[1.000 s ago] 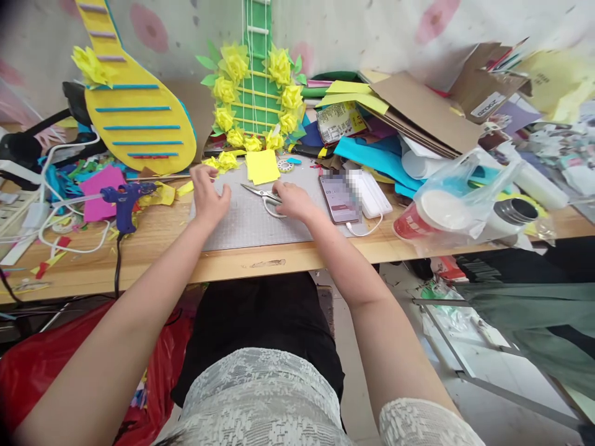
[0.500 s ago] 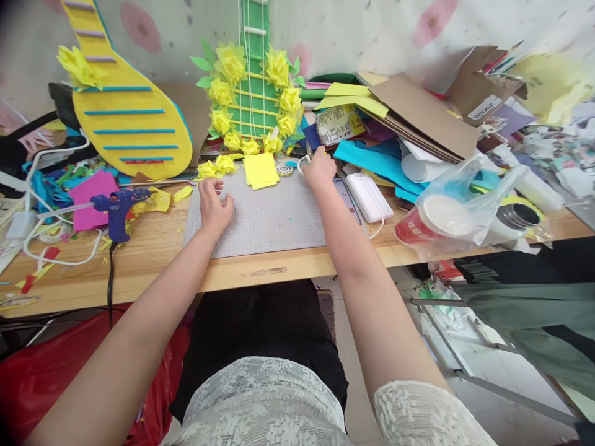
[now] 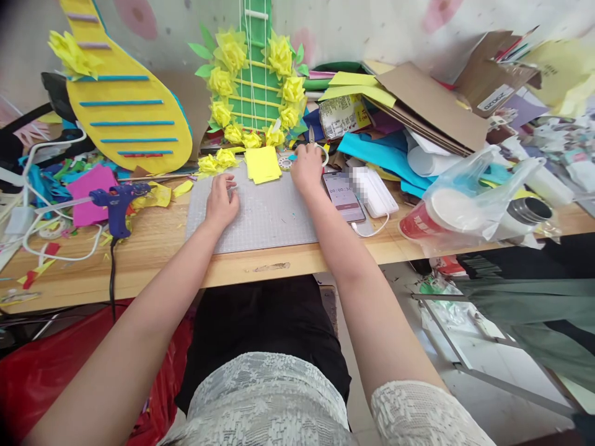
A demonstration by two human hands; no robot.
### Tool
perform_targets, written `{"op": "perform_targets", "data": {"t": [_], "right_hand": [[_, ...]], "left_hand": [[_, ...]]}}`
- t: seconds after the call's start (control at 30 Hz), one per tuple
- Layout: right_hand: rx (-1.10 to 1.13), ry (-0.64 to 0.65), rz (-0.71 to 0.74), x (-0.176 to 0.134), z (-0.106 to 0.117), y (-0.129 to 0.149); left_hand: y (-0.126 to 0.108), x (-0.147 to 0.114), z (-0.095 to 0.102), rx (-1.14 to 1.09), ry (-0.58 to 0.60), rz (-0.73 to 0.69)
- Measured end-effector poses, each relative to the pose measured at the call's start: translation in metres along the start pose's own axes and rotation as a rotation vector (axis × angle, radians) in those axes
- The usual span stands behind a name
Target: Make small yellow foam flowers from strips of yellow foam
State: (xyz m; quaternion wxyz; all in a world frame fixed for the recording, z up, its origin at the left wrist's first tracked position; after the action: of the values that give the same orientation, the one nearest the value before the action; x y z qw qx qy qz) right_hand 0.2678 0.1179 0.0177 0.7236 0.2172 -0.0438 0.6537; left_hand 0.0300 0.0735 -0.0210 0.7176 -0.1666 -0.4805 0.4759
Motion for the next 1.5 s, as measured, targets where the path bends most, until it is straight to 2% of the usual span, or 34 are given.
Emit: {"op": "perform_targets", "data": {"t": [0.07,0.13,0.3,0.37,0.43,0.57,0.7,0.97,1.17,1.27,1.33,1.4,1.47,1.5], "right_hand": [[0.060,0.129,0.069,-0.013,-0.006,0.011],[0.083,0.201,0.080,-0.021,-0.012,0.016],[0.081,0.173,0.029,-0.017,-0.013,0.016],[0.081,0.142,0.056,-0.015,-0.010,0.024],[0.087,0.134,0.151,-0.018,-0.008,0.042],[0.037,0.197,0.328,-0.029,-0.013,0.084],[-0.043,0.217,0.356,-0.033,-0.020,0.107],[0.084,0.200,0.157,-0.030,-0.017,0.095],[0.388,0.150,-0.036,-0.024,-0.019,0.079],[0.513,0.177,-0.092,-0.017,-0.020,0.073],[0.559,0.182,-0.097,-0.014,-0.015,0.069],[0.575,0.132,-0.048,-0.017,-0.002,0.066],[0.570,0.060,0.082,-0.026,0.014,0.063],[0.567,0.080,0.175,-0.033,0.019,0.062]], "left_hand": [[0.000,0.000,0.001,-0.007,-0.004,0.003],[-0.001,0.000,0.001,-0.002,0.003,0.014],[-0.003,0.000,0.001,0.003,0.006,0.041],[-0.003,0.000,0.002,-0.004,-0.015,0.047],[-0.003,0.001,0.004,-0.007,-0.043,0.049],[-0.007,0.001,0.007,-0.020,-0.069,0.058],[-0.010,-0.001,0.008,-0.031,-0.051,0.076],[-0.010,0.000,0.008,-0.038,-0.028,0.088],[-0.013,-0.001,0.010,-0.010,-0.057,0.069],[-0.012,-0.001,0.010,-0.016,-0.064,0.077],[-0.011,0.000,0.010,-0.027,-0.069,0.088],[-0.009,0.000,0.012,-0.031,-0.089,0.091],[-0.011,0.000,0.017,-0.016,-0.132,0.074],[-0.013,-0.001,0.020,-0.003,-0.149,0.055]]}}
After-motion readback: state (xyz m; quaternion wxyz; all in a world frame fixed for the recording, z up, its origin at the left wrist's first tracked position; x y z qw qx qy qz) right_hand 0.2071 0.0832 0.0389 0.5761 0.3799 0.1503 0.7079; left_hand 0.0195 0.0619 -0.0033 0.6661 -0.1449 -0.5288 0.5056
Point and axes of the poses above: each hand's wrist, its own x-axis towards the middle knuckle, its own z-axis out of the back of the hand, y = z × x, the point moved 4 cm from there along x, towards the middle knuckle, and after that the axes turned 7 degrees about -x, right-handed, at the moved point
